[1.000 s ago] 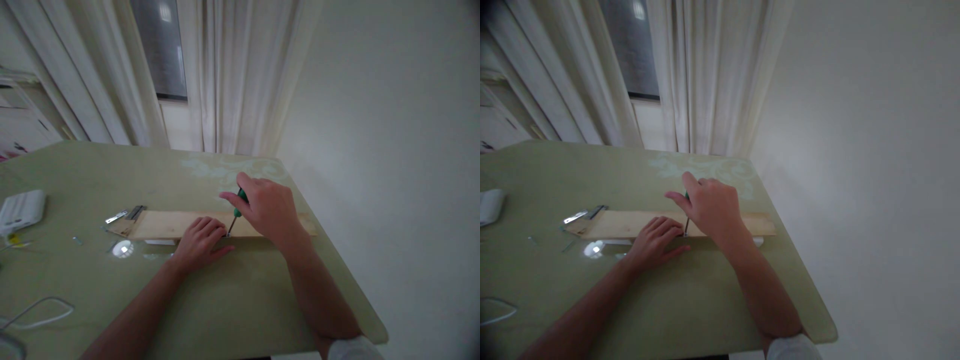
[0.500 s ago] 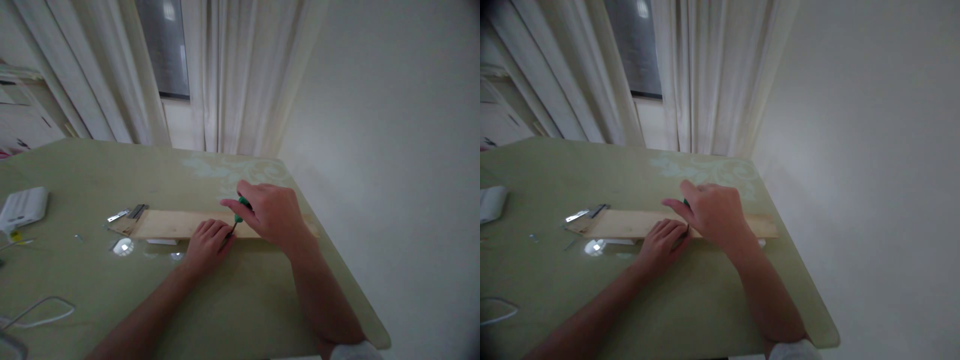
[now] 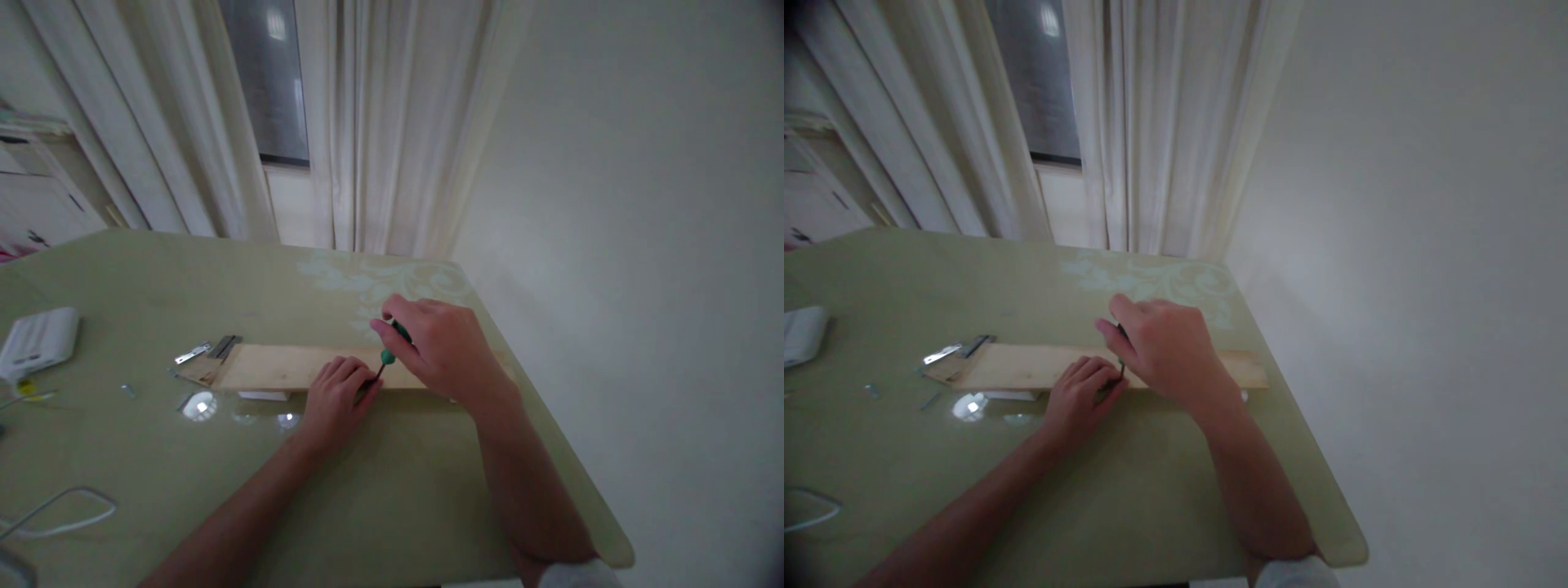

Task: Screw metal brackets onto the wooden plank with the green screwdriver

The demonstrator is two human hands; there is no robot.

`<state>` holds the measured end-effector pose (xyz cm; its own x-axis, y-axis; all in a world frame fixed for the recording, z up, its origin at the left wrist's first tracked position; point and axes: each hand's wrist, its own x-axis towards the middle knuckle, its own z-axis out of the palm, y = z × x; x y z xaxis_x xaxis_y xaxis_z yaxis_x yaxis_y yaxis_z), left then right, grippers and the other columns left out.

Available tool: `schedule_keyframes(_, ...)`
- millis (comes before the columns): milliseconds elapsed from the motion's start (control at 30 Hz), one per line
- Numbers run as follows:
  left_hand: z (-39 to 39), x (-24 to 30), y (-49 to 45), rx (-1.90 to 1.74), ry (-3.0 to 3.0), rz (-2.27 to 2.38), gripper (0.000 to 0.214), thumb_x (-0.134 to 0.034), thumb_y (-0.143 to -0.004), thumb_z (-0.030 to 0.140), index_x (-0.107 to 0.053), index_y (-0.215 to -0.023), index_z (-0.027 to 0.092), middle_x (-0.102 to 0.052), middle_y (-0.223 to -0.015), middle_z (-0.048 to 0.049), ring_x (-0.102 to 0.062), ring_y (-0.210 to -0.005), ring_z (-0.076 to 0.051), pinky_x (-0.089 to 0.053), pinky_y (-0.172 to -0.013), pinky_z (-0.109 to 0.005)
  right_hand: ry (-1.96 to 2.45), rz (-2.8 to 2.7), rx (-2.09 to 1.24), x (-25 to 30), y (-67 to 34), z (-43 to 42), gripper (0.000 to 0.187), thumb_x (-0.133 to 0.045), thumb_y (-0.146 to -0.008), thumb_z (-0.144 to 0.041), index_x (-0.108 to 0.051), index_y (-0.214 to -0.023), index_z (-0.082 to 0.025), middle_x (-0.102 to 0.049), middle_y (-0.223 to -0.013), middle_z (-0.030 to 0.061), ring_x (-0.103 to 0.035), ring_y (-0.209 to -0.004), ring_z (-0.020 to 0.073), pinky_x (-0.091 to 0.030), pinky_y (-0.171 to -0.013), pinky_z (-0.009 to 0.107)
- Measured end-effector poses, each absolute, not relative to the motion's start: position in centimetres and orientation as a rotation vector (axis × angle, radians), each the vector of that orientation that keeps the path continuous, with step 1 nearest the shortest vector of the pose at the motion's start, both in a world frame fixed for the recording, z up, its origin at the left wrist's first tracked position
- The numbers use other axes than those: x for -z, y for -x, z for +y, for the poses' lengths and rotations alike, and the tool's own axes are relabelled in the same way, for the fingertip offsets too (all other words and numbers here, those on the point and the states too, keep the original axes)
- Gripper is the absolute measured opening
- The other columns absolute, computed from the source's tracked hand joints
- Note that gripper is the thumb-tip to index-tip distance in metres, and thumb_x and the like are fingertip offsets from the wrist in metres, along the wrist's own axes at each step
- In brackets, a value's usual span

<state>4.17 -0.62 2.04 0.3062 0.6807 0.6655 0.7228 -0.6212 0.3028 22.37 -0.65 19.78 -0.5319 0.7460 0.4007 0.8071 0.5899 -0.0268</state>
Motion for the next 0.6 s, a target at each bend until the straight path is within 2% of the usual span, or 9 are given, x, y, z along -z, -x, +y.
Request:
schedule_keyframes(67, -0.53, -1.9, -4.15, 1.257, 2.469, -1.33, 0.019, -0.061, -0.103, 0.032, -0.069, -0.089, 0.021, -0.072, -0.09, -0.005, -0.062, -0.085, -0.021, -0.051, -0.076, -0.037, 1.118, -2.492, 0.163, -19.72, -22.35, -0.73, 0.028, -0.039, -0.109, -0.035, -0.063, -0.114, -0.021, -0.075, -0.099, 0.0049, -0.063, -0.091, 0.0196, -0.035, -0.073, 0.031)
schedule_keyframes(167, -0.41, -1.69, -4.19, 1.302, 2.409, -1.302, 0.019, -0.062, -0.101, 0.03, -0.068, -0.085, 0.022, -0.071, -0.088, -0.0061, -0.062, -0.082, -0.022, -0.051, -0.073, -0.038, 0.919, -2.551, 0.104, -19.63, -22.14, -1.02, 0.026, -0.044, -0.103, -0.027, -0.061, -0.121, -0.02, -0.075, -0.111, 0.0071, -0.061, -0.103, 0.0217, -0.039, -0.083, 0.033)
schedule_keyframes(233, -0.4, -1.63, -4.24, 1.317, 2.378, -1.296, 0.018, -0.062, -0.1, 0.029, -0.067, -0.084, 0.022, -0.071, -0.086, -0.0063, -0.062, -0.081, -0.023, -0.051, -0.072, -0.038, 0.903, -2.565, 0.122, -19.62, -21.98, -1.18, 0.025, -0.047, -0.101, -0.029, -0.062, -0.119, -0.02, -0.075, -0.108, 0.0072, -0.061, -0.1, 0.0224, -0.038, -0.081, 0.033)
schedule_keyframes(300, -0.46, -1.67, -4.28, 1.303, 2.378, -1.312, 0.018, -0.063, -0.1, 0.03, -0.068, -0.084, 0.022, -0.071, -0.086, -0.0061, -0.062, -0.082, -0.023, -0.051, -0.072, -0.038, 1.02, -2.53, 0.18, -19.65, -21.92, -1.2, 0.026, -0.047, -0.104, -0.038, -0.064, -0.113, -0.021, -0.075, -0.097, 0.0059, -0.062, -0.09, 0.0217, -0.034, -0.072, 0.033)
schedule_keyframes(400, -0.63, -1.91, -4.28, 1.246, 2.428, -1.351, 0.017, -0.064, -0.101, 0.033, -0.069, -0.088, 0.022, -0.072, -0.09, -0.0054, -0.062, -0.085, -0.023, -0.05, -0.076, -0.038, 1.217, -2.46, 0.226, -19.73, -22.02, -1.06, 0.038, -0.042, -0.108, -0.051, -0.065, -0.101, -0.022, -0.072, -0.082, 0.003, -0.061, -0.076, 0.0185, -0.026, -0.064, 0.033)
schedule_keyframes(467, -0.74, -2.07, -4.24, 1.214, 2.458, -1.35, 0.016, -0.065, -0.101, 0.033, -0.07, -0.091, 0.022, -0.073, -0.093, -0.0054, -0.062, -0.086, -0.023, -0.05, -0.077, -0.039, 1.211, -2.469, 0.198, -19.79, -22.13, -1.02, 0.038, -0.04, -0.11, -0.049, -0.065, -0.1, -0.022, -0.073, -0.084, 0.0023, -0.062, -0.078, 0.0179, -0.027, -0.065, 0.032)
schedule_keyframes(600, -0.74, -2.15, -4.1, 1.239, 2.45, -1.286, 0.016, -0.062, -0.101, 0.03, -0.07, -0.091, 0.021, -0.073, -0.092, -0.0063, -0.063, -0.085, -0.023, -0.049, -0.074, -0.037, 1.046, -2.507, 0.128, -19.88, -22.15, -1.28, 0.024, -0.044, -0.106, -0.031, -0.064, -0.115, -0.021, -0.075, -0.099, 0.004, -0.064, -0.093, 0.0192, -0.033, -0.072, 0.032)
